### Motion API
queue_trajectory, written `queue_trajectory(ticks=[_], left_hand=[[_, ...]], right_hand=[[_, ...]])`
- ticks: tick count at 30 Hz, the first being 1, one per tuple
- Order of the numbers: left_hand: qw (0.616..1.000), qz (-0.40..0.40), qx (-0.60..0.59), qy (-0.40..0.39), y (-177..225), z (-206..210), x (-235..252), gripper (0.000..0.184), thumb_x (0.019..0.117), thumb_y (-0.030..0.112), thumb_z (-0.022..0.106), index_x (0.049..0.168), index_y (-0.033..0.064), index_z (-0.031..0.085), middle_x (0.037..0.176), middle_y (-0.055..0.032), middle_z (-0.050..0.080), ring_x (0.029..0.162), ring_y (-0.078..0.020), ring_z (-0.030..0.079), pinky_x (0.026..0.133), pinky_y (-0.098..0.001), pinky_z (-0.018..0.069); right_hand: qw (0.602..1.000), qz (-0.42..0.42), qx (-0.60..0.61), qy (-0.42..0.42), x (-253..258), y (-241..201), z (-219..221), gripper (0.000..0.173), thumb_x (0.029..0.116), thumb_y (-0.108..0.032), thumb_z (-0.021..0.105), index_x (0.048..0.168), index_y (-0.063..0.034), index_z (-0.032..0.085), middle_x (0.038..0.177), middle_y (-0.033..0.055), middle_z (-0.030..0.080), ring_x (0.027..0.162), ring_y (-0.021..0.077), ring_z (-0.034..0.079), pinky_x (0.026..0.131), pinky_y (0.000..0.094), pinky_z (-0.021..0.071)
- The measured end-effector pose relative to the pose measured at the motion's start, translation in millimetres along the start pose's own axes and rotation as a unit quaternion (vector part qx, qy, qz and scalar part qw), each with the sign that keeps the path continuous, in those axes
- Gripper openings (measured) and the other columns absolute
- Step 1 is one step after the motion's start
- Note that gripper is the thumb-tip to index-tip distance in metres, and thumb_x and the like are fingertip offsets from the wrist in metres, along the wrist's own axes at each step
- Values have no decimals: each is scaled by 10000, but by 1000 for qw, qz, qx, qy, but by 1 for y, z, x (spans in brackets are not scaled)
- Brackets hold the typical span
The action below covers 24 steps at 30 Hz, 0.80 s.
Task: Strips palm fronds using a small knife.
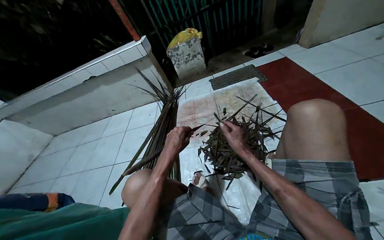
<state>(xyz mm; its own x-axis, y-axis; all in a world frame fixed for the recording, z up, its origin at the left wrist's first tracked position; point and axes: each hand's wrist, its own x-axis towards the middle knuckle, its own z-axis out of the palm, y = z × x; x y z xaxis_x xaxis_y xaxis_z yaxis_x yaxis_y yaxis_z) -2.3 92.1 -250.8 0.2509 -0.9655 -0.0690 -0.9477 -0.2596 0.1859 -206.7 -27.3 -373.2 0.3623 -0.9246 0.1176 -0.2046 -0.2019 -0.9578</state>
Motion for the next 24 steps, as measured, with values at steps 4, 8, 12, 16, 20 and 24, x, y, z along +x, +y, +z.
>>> queue_trajectory(ticks=[4,8,12,16,20,24], left_hand=[[998,6,-65,2,-5,-4,5,305,1058,380,555,1047,148,752,928,-63,726,894,-240,695,837,-538,550],[994,11,-108,-19,-8,-3,5,314,1059,394,566,1049,142,753,895,-39,716,809,-178,677,801,-471,561],[993,16,-114,-21,-7,-3,5,305,1060,387,569,1038,145,754,868,-29,712,762,-163,669,773,-444,565],[992,22,-125,-26,-9,-2,8,304,1064,380,559,1051,149,756,828,-23,699,703,-141,647,729,-405,563],[989,14,-140,-35,-9,-2,8,302,1066,369,555,1060,145,757,832,-16,712,684,-127,654,712,-381,574],[987,13,-155,-42,-10,-4,7,293,1059,360,574,1021,136,760,775,-4,686,628,-99,621,659,-336,557]], right_hand=[[994,-84,19,-73,-11,-10,21,381,1055,-415,543,1323,-195,702,1115,42,751,994,153,708,933,425,565],[995,-68,7,-74,-12,-6,25,390,1044,-457,549,1304,-219,716,1116,44,750,1001,169,704,941,452,551],[996,-68,-11,-59,-11,-7,25,375,1043,-459,551,1304,-248,720,1100,44,756,1004,182,709,938,463,552],[997,-63,-20,-49,-9,-8,24,373,1044,-465,546,1311,-269,717,1111,27,757,1014,176,709,938,465,553],[997,-59,-31,-46,-8,-7,24,380,1041,-489,537,1309,-289,716,1104,14,760,1014,177,708,932,482,548],[999,-37,-16,-14,1,0,22,351,1048,-412,559,1308,-239,718,1078,57,758,971,220,714,901,509,558]])
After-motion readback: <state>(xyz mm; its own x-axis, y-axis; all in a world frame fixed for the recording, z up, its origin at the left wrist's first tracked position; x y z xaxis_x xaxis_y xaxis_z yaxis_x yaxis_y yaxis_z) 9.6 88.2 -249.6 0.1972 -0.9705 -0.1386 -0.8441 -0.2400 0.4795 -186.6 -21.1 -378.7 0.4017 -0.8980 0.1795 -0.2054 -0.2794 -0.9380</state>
